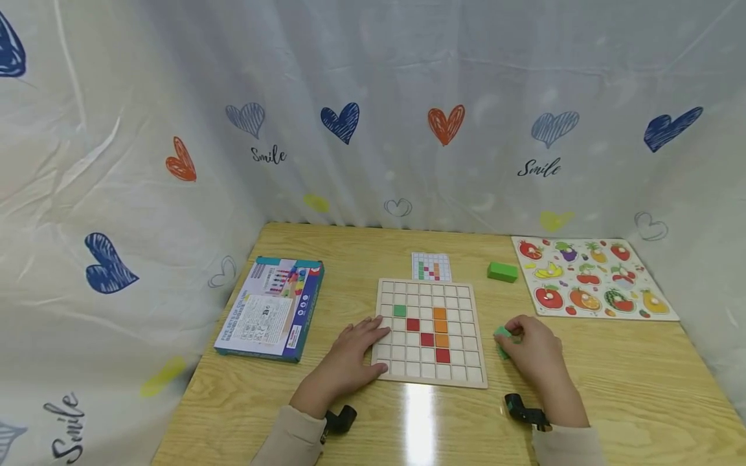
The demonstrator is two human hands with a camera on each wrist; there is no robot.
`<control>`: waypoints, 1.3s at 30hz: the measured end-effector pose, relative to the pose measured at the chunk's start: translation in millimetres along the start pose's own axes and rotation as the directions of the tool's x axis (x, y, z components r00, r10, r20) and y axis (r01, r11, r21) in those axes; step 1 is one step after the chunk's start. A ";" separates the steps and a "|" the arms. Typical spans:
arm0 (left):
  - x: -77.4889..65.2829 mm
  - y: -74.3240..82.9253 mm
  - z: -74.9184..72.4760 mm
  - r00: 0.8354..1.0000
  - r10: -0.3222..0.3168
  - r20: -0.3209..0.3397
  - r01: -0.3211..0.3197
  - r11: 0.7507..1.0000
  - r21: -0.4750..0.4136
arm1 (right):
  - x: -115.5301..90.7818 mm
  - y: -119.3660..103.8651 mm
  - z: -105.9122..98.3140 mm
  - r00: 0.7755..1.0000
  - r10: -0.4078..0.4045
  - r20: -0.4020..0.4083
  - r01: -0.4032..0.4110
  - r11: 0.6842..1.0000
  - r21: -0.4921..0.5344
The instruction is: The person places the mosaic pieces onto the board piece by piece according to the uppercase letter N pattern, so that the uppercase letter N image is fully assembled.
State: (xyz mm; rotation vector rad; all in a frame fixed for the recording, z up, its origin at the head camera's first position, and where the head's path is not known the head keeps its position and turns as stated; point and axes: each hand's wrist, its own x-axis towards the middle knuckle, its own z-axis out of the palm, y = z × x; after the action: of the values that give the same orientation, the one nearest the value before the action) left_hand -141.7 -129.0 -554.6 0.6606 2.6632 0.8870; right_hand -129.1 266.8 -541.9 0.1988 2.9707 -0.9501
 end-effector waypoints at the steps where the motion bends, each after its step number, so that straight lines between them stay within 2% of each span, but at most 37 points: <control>1: -0.1 -0.2 0.1 1.000 0.000 0.000 0.000 1.000 0.001 | 0.1 0.0 0.5 1.000 0.002 -0.009 -0.002 1.000 0.012; 7: -1.0 -0.5 -0.3 1.000 -0.002 -0.005 0.002 1.000 -0.005 | 2.9 -10.9 0.5 0.998 0.015 -0.066 -0.009 0.996 0.089; 12: -1.7 0.3 -0.8 1.000 -0.006 -0.004 0.006 1.000 -0.013 | 11.2 -45.2 9.0 0.997 -0.003 -0.073 0.014 0.989 0.148; 17: -1.6 0.4 -0.3 1.000 -0.016 0.002 0.016 1.000 -0.002 | 21.4 -88.2 36.8 0.992 -0.127 -0.016 0.128 0.974 0.187; 21: -0.6 1.3 -1.3 1.000 -0.009 0.000 0.009 1.000 0.002 | 27.2 -118.6 63.6 0.966 -0.256 0.022 0.248 0.952 0.182; 24: -0.1 1.8 -1.4 1.000 0.001 -0.006 -0.001 1.000 0.001 | 30.5 -133.1 79.3 0.947 -0.320 0.040 0.311 0.940 0.143; 29: -0.1 3.4 -1.5 1.000 0.004 -0.005 -0.004 1.000 -0.005 | 33.9 -141.1 92.6 0.934 -0.354 0.053 0.349 0.933 0.085; 39: -0.4 3.7 -2.2 1.000 -0.005 -0.012 0.005 1.000 0.019 | 35.1 -143.4 94.5 0.919 -0.384 0.084 0.377 0.922 0.085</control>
State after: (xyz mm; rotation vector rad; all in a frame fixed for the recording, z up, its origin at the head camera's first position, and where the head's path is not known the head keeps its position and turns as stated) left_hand -141.0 -127.7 -550.6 0.6542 2.6856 0.8683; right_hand -184.1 100.4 -538.1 -0.4332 2.9404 -1.0547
